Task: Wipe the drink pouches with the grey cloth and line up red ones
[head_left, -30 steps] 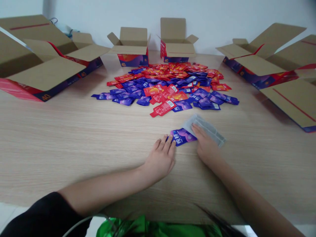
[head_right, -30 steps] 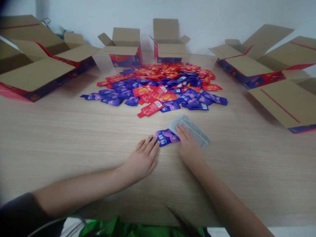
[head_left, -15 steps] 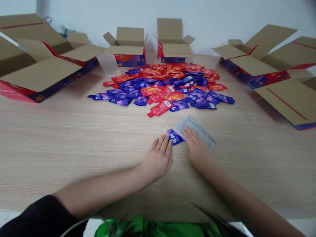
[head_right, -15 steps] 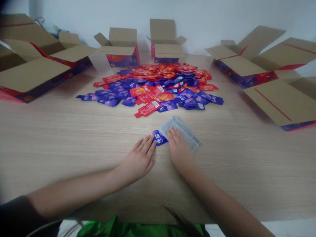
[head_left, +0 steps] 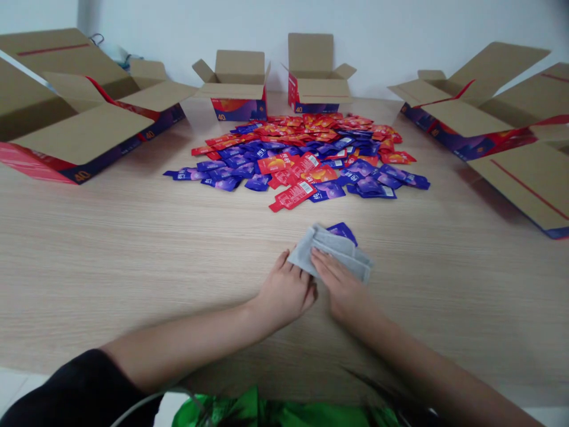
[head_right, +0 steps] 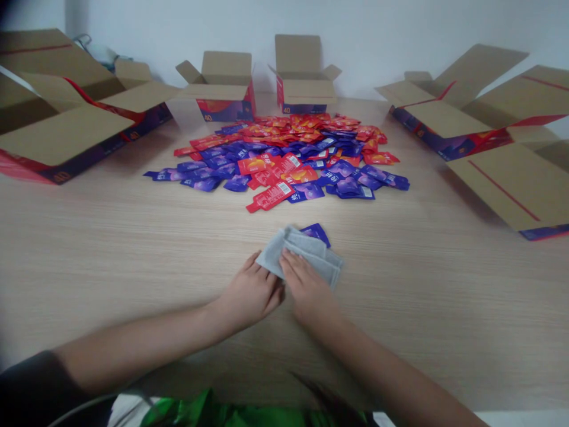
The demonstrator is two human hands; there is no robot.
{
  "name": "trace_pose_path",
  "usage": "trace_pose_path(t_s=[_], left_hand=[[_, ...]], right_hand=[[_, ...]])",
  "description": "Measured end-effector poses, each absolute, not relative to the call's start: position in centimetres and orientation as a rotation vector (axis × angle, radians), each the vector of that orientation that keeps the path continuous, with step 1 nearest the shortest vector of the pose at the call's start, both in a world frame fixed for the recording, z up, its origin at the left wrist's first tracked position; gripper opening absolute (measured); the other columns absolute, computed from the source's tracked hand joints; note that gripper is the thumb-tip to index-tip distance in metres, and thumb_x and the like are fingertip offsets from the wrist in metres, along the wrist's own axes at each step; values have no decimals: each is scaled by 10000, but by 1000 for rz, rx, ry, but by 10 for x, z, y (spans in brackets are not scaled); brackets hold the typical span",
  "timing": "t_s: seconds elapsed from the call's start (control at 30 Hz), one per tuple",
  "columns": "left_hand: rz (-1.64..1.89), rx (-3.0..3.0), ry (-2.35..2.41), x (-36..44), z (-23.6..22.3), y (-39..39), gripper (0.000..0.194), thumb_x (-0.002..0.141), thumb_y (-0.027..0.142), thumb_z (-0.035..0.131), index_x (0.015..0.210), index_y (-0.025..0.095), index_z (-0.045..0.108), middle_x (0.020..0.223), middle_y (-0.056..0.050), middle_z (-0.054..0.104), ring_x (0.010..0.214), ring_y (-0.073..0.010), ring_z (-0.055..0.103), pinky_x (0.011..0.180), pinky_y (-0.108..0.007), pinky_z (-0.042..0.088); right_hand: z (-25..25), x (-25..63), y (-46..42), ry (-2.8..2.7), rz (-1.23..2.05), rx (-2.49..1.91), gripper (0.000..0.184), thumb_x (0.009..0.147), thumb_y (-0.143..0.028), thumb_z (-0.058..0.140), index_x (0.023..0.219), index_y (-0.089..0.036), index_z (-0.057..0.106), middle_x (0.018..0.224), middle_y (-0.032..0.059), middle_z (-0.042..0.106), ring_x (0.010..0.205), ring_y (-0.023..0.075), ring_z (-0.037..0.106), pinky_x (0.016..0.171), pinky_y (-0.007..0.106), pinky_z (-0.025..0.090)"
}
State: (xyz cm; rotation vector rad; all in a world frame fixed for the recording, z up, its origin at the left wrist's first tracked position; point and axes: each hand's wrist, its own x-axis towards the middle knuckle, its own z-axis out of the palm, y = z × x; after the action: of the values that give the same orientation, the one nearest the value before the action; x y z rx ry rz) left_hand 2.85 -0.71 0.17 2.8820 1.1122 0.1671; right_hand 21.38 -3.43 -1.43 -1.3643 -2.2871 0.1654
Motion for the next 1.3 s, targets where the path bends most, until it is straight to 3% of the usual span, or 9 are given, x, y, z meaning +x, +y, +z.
trace_pose_path(t_s=[0.07,0.23,0.5,0.73,0.93,1.17,1.3], left_hand=[[172,2867,1102,28,2,-7,473,913,378,458,1257,70,561,1242,-183,621,1224,-292,531,1114,-463,275],[159,2845,1137,28,6,-7,599,915,387,426,1405,45,397,1472,-201,393,1383,-316,334,1109,-450,271],[165,2801,1121,28,8,-9,629,891,446,449,1364,31,438,1411,-223,462,1356,-340,366,1120,-464,234],[161,2792,1138,29,8,-9,659,899,428,417,1424,33,361,1482,-216,369,1395,-342,300,1115,-478,240],[161,2792,1123,27,6,-9,665,910,433,406,1433,26,342,1502,-222,326,1411,-346,261,1130,-477,222],[215,2792,1096,24,2,-9,647,919,450,431,1430,61,346,1520,-219,290,1427,-327,226,1145,-457,221],[220,2790,1097,25,3,-8,608,920,436,433,1417,91,376,1510,-208,317,1414,-334,260,1136,-470,241]], right_hand=[[-11,212,-32,-2306,235,-1327,684,715,32,343,1384,-65,451,1420,159,493,1341,215,420,1110,413,387],[-9,249,-13,-1999,124,-1693,658,751,20,343,1395,-78,439,1396,183,512,1318,256,453,1092,493,390],[-19,224,-27,-2322,164,-1336,713,714,7,332,1413,-92,431,1448,146,463,1372,216,371,1125,447,358],[-10,259,13,-2009,190,-1580,632,789,-3,347,1400,-132,450,1418,130,504,1339,235,426,1123,484,349],[-8,254,-4,-2093,168,-1597,580,789,-2,348,1339,-93,511,1384,157,533,1302,234,474,1092,452,401],[9,270,-19,-1968,266,-1643,484,887,-126,399,1351,-205,515,1312,87,610,1203,231,574,993,420,500],[2,243,-8,-2005,144,-1528,561,859,-61,332,1405,-129,437,1411,142,509,1324,223,446,1084,446,403]])
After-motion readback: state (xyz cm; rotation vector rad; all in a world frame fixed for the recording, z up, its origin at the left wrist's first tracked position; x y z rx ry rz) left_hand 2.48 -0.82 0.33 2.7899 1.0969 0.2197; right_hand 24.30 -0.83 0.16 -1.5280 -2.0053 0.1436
